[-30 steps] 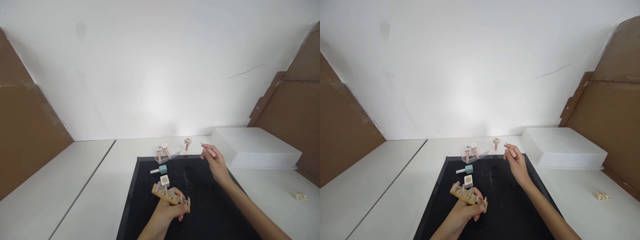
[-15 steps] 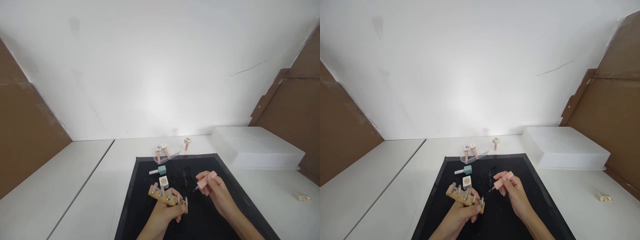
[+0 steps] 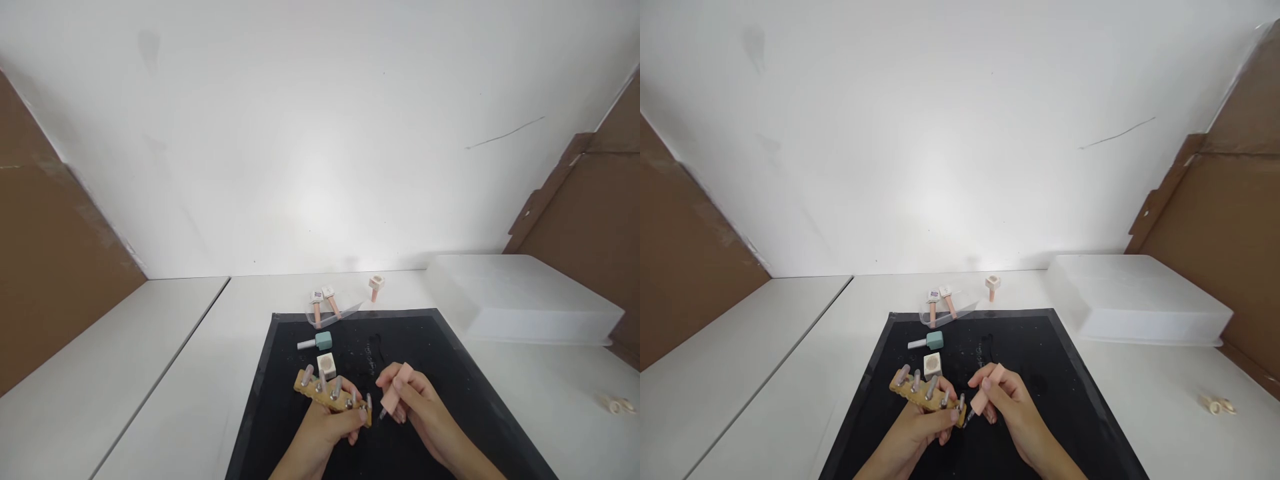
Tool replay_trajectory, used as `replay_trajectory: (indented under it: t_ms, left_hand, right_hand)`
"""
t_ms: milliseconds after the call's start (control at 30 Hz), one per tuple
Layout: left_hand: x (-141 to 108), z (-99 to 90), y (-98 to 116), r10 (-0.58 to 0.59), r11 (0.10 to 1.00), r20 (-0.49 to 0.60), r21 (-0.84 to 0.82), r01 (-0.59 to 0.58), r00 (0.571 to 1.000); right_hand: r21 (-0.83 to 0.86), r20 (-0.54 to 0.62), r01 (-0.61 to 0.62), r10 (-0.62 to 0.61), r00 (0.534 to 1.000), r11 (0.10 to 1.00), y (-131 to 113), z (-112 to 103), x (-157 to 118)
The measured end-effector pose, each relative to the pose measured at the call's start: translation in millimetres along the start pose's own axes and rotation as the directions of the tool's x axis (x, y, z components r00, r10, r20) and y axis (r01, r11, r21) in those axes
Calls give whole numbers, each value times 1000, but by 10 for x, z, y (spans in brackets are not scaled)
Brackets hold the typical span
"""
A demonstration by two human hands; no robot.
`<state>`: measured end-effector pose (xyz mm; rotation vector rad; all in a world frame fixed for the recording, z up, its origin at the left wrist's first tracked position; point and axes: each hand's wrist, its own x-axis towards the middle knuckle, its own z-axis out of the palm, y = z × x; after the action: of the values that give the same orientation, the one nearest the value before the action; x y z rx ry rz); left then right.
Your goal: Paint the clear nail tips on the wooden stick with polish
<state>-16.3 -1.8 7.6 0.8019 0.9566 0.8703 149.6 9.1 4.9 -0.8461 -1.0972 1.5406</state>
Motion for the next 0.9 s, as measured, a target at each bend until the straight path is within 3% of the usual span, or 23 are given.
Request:
replay_trajectory:
  t_ms: [400,700,900]
  left_hand:
    - [27,24,-8,28,1000,-4,-6,-28,1000]
    - [36,56,-20,7,1000,17,2,-7,1000]
    - [44,43,-43,10,1000,36,6,-10,999]
  right_hand:
    - [-58,15,141,-141,990,988,20,-79,9]
    - [-168,-4,180,-183,983,969,-51,-90,31]
    - [-169,-114,173,-194,974,970,-45,-116,57]
